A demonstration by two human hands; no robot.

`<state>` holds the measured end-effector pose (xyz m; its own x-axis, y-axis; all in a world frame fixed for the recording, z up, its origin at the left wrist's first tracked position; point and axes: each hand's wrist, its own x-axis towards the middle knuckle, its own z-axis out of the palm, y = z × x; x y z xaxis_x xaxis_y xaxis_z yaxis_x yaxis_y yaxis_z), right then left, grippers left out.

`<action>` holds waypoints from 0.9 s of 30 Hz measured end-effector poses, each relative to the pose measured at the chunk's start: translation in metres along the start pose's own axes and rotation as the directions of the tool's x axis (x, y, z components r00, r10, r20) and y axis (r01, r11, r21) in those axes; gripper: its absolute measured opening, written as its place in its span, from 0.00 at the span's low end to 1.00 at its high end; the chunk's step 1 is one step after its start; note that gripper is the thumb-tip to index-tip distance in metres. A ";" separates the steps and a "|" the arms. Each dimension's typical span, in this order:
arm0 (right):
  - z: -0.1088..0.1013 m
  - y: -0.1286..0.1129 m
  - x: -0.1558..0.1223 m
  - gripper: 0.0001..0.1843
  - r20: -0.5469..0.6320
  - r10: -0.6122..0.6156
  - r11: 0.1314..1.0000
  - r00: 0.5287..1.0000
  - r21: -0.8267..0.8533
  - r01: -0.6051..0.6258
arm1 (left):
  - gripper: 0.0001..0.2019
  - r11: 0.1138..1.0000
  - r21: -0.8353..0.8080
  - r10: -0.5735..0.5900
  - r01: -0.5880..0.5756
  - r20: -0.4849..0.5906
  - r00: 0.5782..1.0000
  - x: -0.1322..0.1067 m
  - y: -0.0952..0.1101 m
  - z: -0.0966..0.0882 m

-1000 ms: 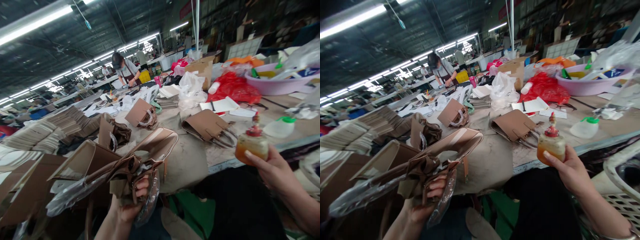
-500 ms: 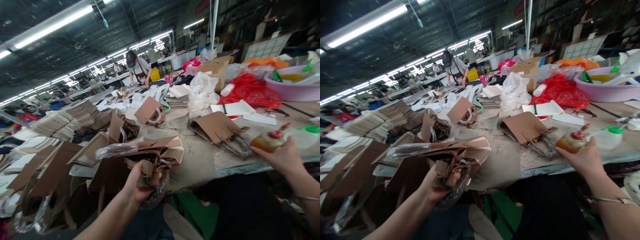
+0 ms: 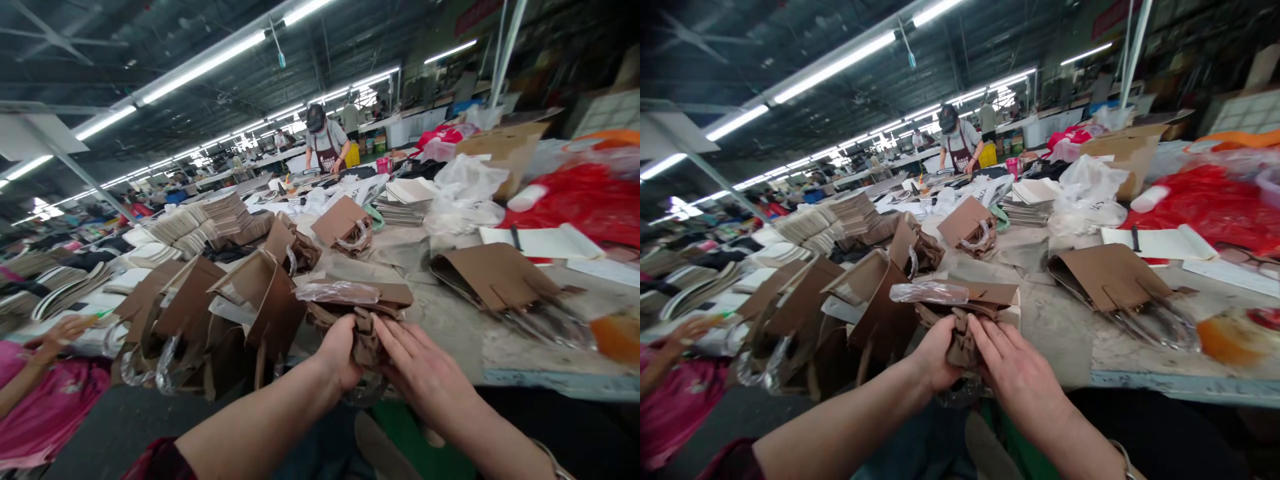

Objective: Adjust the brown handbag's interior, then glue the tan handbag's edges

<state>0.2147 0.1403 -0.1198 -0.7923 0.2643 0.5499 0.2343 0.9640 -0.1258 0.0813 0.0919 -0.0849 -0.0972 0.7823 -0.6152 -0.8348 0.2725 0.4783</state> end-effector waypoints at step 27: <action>-0.018 0.050 0.085 0.11 0.136 0.396 0.572 0.908 0.737 -0.359 | 0.43 -0.771 0.614 0.511 -0.172 0.756 0.410 -0.004 0.046 0.004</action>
<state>0.1697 0.2101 -0.0645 -0.7034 0.6254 0.3377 0.0037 0.4784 -0.8782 0.0455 0.1036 -0.0578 -0.0566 0.8833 0.4654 0.9926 -0.0005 0.1217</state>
